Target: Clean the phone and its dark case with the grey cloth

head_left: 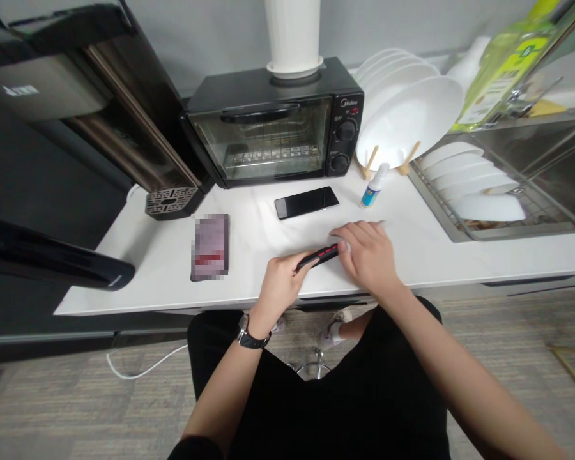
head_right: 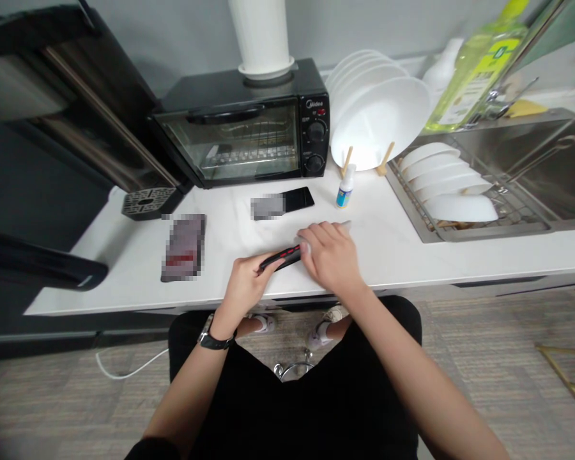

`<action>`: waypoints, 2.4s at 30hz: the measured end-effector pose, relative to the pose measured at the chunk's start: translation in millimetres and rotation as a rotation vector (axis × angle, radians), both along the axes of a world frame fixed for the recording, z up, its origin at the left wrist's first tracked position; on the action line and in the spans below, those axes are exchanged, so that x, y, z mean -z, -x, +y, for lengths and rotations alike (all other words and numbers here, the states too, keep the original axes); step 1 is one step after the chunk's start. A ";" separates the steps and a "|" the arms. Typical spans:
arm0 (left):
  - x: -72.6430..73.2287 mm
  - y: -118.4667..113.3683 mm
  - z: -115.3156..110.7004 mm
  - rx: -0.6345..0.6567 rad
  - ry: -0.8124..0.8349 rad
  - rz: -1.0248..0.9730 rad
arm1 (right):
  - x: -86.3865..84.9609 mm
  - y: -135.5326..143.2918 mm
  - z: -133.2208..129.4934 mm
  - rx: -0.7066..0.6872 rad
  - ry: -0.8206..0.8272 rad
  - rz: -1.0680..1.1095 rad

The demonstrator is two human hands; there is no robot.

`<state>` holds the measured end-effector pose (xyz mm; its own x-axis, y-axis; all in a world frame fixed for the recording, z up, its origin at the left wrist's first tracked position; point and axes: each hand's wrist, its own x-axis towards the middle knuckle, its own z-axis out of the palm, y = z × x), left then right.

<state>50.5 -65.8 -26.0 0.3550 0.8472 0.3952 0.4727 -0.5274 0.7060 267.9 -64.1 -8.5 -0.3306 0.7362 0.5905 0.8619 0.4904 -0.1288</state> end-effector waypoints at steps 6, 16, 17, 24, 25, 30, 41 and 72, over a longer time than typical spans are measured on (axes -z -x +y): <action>-1.4 -1.8 -1.1 0.016 0.023 -0.028 | -3.3 16.9 -4.9 0.096 -0.027 0.169; 5.7 7.5 0.7 -0.023 -0.055 0.076 | 0.2 40.2 -22.1 -0.141 -0.054 -0.073; 3.9 6.2 0.2 -0.008 -0.029 0.044 | 0.9 23.2 -16.3 -0.098 -0.064 -0.056; -2.7 -1.4 -3.1 0.015 0.052 -0.064 | 1.7 -14.9 2.1 0.118 -0.019 0.181; -1.8 -1.2 -3.0 0.010 0.049 -0.057 | 0.8 -2.1 -1.4 0.120 -0.027 0.205; 6.2 5.7 0.3 -0.027 -0.095 0.053 | -4.8 76.5 -27.7 -0.053 0.009 0.169; -0.2 -0.9 -0.5 0.016 0.023 -0.044 | 3.2 -16.5 4.5 0.081 -0.040 0.068; 6.6 3.4 3.3 -0.033 -0.125 0.071 | -4.4 83.4 -27.0 -0.085 0.027 0.131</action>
<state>47.1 -62.5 -32.5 0.3587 0.8047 0.4732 0.5378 -0.5924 0.5998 184.6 -91.1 -4.1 -0.3144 0.7251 0.6126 0.7923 0.5559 -0.2515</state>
